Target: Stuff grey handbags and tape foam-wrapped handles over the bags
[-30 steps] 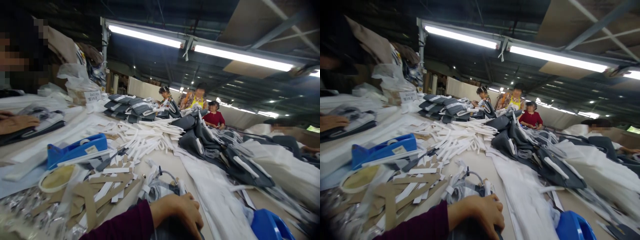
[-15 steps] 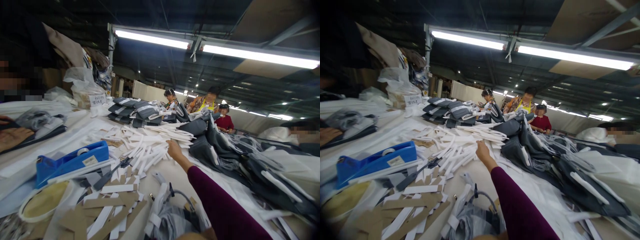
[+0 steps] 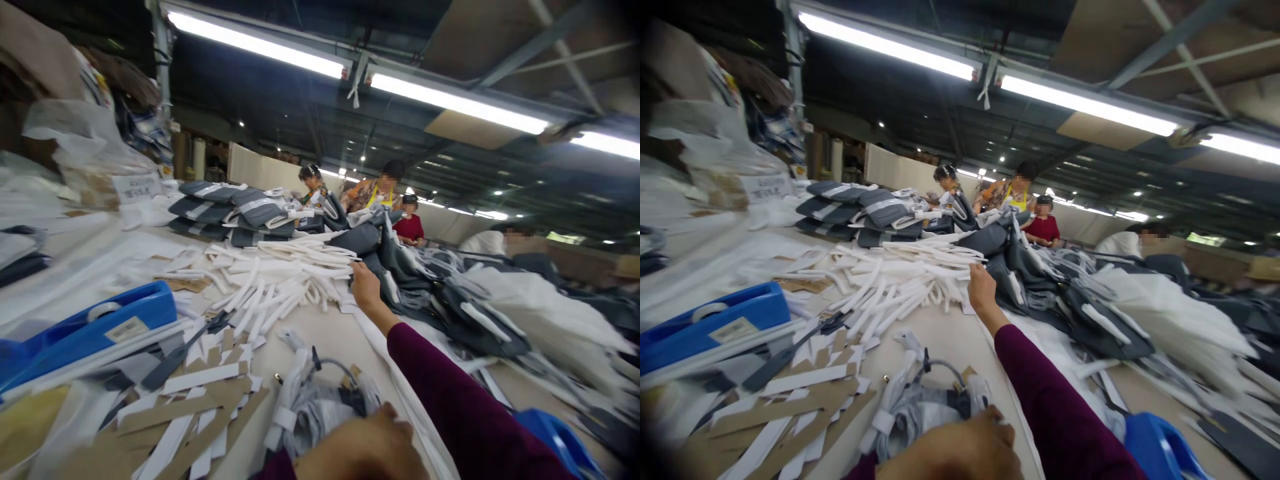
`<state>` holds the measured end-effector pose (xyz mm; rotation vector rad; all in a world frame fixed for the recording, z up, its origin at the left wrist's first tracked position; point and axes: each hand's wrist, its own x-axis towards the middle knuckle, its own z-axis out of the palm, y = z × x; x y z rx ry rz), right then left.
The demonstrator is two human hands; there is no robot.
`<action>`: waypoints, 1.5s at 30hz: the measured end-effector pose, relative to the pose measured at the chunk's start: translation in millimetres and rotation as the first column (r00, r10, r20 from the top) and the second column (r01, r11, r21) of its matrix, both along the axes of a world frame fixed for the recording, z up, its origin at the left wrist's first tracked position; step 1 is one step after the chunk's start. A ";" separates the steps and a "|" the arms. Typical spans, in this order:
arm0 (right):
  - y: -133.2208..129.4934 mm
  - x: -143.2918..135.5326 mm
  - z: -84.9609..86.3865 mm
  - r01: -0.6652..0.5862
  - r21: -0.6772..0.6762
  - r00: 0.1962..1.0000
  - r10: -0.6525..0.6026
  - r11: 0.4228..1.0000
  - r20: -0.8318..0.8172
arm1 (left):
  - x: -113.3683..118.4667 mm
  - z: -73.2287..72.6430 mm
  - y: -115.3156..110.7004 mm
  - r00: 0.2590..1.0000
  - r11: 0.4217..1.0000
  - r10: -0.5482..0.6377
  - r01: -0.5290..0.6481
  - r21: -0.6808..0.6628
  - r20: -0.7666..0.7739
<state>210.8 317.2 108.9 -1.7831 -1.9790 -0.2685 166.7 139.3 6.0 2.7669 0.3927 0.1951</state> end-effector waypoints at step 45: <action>-323.4 164.7 -87.9 -0.171 -0.217 0.686 -0.042 0.961 -0.726 | 6.5 67.2 -12.7 0.935 0.943 -0.279 0.223 -0.247 -0.221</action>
